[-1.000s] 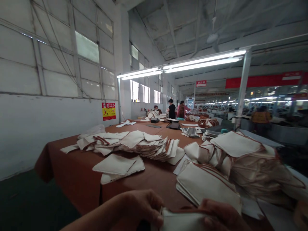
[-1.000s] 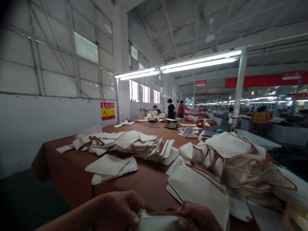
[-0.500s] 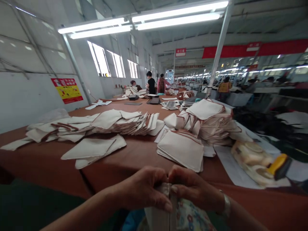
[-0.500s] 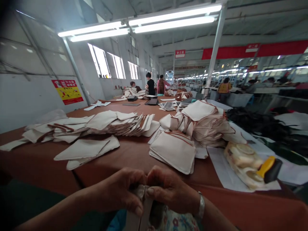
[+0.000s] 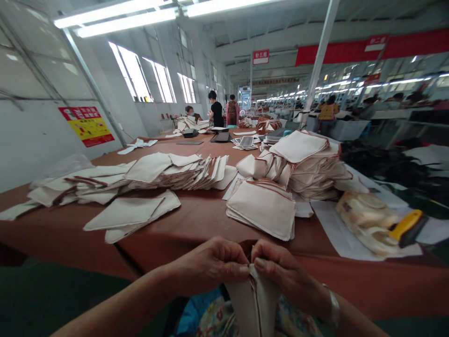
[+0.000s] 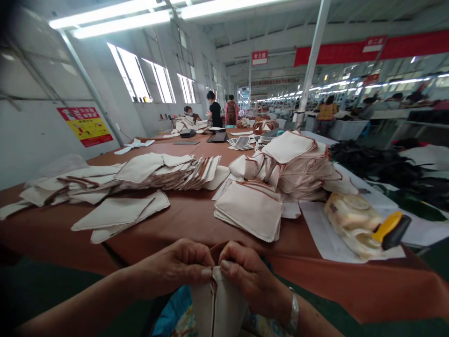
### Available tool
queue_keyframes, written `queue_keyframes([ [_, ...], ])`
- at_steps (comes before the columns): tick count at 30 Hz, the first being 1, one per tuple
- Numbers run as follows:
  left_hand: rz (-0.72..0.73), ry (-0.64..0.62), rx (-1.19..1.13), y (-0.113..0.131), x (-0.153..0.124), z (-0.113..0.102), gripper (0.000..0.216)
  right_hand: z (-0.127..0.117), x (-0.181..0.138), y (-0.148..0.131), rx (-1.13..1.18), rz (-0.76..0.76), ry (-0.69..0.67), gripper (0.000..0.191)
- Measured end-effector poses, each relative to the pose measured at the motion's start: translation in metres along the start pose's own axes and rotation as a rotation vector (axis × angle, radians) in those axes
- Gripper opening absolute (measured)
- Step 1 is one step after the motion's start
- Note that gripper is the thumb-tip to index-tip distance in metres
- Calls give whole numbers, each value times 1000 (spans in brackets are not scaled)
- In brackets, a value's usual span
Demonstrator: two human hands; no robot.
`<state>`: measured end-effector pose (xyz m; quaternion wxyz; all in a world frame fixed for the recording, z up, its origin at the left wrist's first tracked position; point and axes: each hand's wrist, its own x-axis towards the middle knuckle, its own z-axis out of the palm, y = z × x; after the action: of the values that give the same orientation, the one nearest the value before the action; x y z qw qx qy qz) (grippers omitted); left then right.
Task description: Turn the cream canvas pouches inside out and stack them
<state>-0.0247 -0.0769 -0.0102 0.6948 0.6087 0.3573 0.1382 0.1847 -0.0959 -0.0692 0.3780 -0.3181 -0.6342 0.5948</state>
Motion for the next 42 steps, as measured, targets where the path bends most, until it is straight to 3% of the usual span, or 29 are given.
queue_keyframes([
  [10, 61, 21, 254, 2, 10, -1, 39, -4, 3, -12, -65, 11, -42, 28],
  [17, 6, 30, 163, -6, 18, -4, 45, -1, 3, -8, -247, -59, 41, 23],
  [21, -37, 71, 217, -7, 23, -2, 33, 2, 2, -9, -273, -79, 69, 24],
  [25, -45, 87, 217, -7, 23, 0, 16, 3, 2, 0, -168, -44, 43, 26],
  [32, 1, 149, 300, -12, 20, 7, 18, 1, -1, 16, 106, 80, 5, 30],
  [42, 29, 186, 509, 0, 15, 5, 17, -1, 5, -8, -317, 44, 81, 17],
])
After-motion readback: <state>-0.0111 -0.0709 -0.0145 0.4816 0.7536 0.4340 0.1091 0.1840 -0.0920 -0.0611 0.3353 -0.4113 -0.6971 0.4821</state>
